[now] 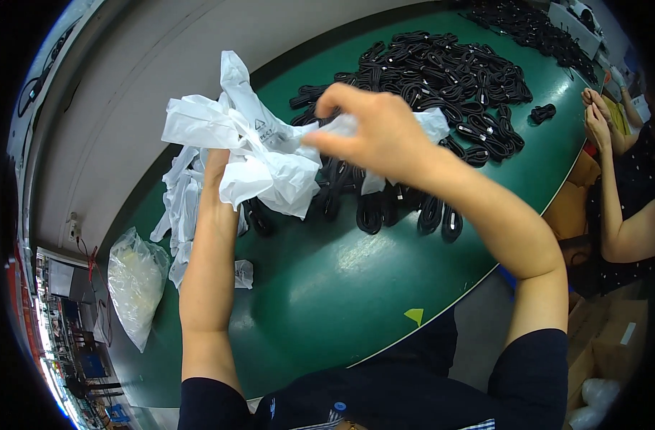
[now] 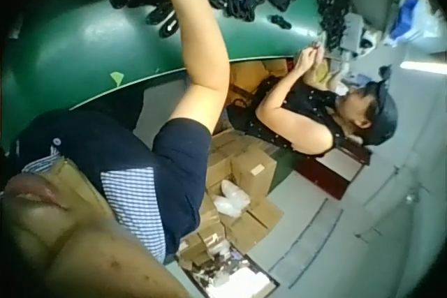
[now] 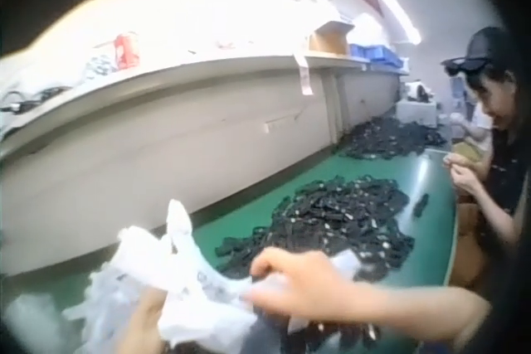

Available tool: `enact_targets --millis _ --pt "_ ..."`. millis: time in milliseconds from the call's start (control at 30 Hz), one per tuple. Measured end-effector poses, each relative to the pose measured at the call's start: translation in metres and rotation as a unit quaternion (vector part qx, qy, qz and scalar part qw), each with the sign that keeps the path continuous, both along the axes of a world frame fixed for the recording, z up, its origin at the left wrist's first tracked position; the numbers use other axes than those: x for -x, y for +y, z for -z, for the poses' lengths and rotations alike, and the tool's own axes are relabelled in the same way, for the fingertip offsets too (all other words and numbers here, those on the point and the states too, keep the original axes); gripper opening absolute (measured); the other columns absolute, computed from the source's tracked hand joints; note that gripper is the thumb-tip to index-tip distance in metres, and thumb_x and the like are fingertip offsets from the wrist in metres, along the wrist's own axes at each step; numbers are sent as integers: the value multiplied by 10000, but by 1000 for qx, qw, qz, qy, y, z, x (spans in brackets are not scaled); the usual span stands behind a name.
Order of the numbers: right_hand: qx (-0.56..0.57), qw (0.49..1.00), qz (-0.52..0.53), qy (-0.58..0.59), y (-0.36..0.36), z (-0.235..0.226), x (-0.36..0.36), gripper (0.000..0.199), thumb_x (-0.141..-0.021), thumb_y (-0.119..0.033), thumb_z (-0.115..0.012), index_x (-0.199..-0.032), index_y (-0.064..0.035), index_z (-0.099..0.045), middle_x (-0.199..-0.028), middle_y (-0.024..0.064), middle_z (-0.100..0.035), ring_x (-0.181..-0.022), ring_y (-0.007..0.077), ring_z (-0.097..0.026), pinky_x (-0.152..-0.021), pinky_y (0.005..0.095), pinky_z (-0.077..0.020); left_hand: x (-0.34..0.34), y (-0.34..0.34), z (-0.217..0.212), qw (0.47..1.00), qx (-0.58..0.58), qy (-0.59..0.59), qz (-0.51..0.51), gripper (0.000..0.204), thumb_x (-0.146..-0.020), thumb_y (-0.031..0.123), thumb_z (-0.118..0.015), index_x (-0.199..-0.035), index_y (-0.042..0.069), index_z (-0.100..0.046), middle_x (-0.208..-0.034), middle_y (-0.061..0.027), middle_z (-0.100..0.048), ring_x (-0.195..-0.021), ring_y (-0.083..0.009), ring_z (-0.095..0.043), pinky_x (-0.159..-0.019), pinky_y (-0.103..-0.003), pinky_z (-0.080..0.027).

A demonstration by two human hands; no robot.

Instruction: Unpacking bundled black cables from white protective sleeves and organizing them on a factory workbench.

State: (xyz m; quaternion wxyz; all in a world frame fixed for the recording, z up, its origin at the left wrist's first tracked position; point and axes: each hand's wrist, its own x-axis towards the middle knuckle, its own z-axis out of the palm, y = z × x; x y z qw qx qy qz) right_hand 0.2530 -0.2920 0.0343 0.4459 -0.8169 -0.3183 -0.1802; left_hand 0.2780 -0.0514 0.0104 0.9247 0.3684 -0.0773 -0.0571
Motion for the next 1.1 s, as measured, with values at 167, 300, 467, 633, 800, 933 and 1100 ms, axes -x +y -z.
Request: enact_targets --millis 167,300,467,633,800,933,1100 --pt "105 989 13 -105 16 -1 16 205 -814 -213 -676 -900 -34 -624 -766 127 -640 -658 284 -626 -601 339 -494 7 -16 11 994 91 29 62 235 -882 177 -639 -1063 48 -561 -917 -67 -624 -795 -187 -638 -719 -373 -558" --pt "74 995 64 -9 -3 -4 -24 209 -860 -197 -585 -824 3 -631 -667 130 -601 -615 166 -570 -609 317 -461 -6 -10 23 982 -170 73 25 291 -865 185 -639 -1100 32 -560 -922 -68 -628 -781 -187 -635 -697 -358 -545" --pt "90 993 41 71 -26 -32 -71 277 -762 -268 -563 -690 -3 -597 -551 79 -516 -527 149 -473 -557 304 -422 18 -9 -20 970 -232 51 -44 272 -888 247 -636 -1063 38 -631 -843 -51 -614 -744 -151 -624 -657 -335 -541" --pt "73 984 -136 84 20 -77 -56 235 -821 -198 -521 -641 -48 -499 -644 -30 -465 -643 49 -414 -613 234 -333 18 -14 -56 928 -325 -154 -101 660 -843 551 -612 -1146 -35 -594 -1114 -121 -588 -988 -173 -564 -894 -304 -434" --pt "-134 968 -33 -211 76 -65 -53 197 -840 -210 -518 -766 -35 -575 -738 63 -586 -691 143 -537 -626 268 -423 43 -26 -76 956 -261 -136 21 492 -927 327 -576 -1289 11 -472 -1168 -67 -576 -1051 -163 -550 -897 -296 -446" --pt "-460 674 -485 315 112 -65 -16 230 -866 -268 -510 -729 -86 -542 -700 45 -567 -649 153 -546 -619 272 -447 71 1 -72 903 -386 -188 23 572 -830 430 -680 -1159 -27 -578 -1092 -118 -630 -1001 -194 -604 -861 -318 -466" --pt "-437 684 -469 349 168 -74 40 340 -912 -377 -504 -774 -74 -567 -715 50 -593 -641 159 -576 -636 274 -476 104 56 -59 935 -331 -121 -33 467 -869 263 -644 -1225 -14 -523 -1127 -89 -606 -998 -175 -589 -830 -310 -488"
